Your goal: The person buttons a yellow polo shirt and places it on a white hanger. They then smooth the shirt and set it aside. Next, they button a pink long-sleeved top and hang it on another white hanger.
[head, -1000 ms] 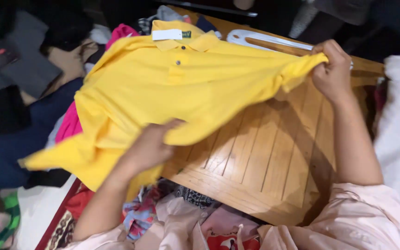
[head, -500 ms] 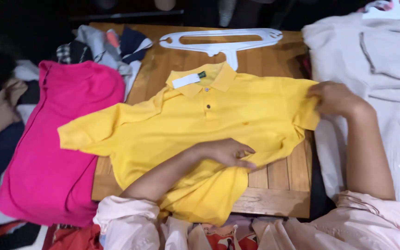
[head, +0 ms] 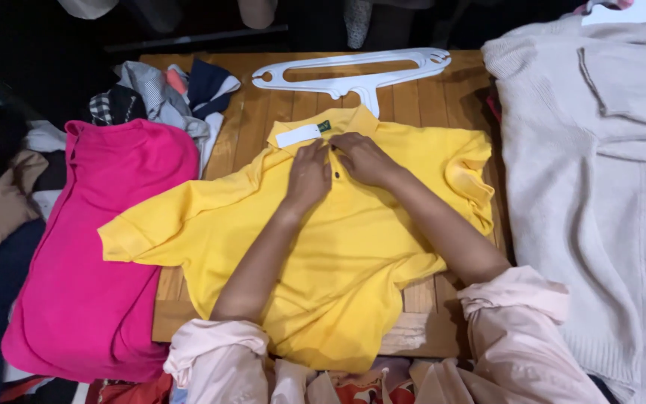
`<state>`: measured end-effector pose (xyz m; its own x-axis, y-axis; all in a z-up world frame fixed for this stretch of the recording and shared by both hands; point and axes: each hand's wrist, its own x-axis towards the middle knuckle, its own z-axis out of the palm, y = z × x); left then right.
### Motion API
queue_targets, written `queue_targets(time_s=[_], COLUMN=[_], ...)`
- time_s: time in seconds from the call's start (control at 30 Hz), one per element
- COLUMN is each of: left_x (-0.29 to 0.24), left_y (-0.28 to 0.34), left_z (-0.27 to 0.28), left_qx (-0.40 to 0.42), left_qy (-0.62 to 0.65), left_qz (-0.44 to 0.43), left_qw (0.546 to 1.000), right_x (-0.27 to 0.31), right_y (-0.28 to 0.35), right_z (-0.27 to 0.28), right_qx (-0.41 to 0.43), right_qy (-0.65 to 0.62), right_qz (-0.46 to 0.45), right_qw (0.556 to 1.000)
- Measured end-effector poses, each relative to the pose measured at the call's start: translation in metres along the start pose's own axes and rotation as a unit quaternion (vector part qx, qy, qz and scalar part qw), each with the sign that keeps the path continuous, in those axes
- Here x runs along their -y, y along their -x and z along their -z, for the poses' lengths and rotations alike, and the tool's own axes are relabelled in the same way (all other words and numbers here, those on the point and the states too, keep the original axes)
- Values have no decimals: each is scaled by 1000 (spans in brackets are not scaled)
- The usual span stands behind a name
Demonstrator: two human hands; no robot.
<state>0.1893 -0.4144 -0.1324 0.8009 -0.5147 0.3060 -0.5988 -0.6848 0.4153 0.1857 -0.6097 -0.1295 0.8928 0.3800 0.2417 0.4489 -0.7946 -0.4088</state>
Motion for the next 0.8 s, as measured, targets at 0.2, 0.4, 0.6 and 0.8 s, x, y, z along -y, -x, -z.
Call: queue_targets(time_s=[0.2,0.4,0.6,0.8], left_x=[13,-2,8,2], left_y=[-44,-54,-48,-44], left_z=[-53,-76,-81,-63], left_qx=[-23,-62,-101,-114], left_qy=[120,149,222,222], left_qz=[-36,-42,-25,-61], left_qw=[992,986,969,966], right_x=[-46,-52,-37,-51], right_y=[35,51,44,42], right_z=[-7,4,3,-1], right_qx=[-50,-83,-144,-188], right_qy=[103,48,21,7], right_qz=[-67,-103,-72,-19], right_qw=[991,990,987,982])
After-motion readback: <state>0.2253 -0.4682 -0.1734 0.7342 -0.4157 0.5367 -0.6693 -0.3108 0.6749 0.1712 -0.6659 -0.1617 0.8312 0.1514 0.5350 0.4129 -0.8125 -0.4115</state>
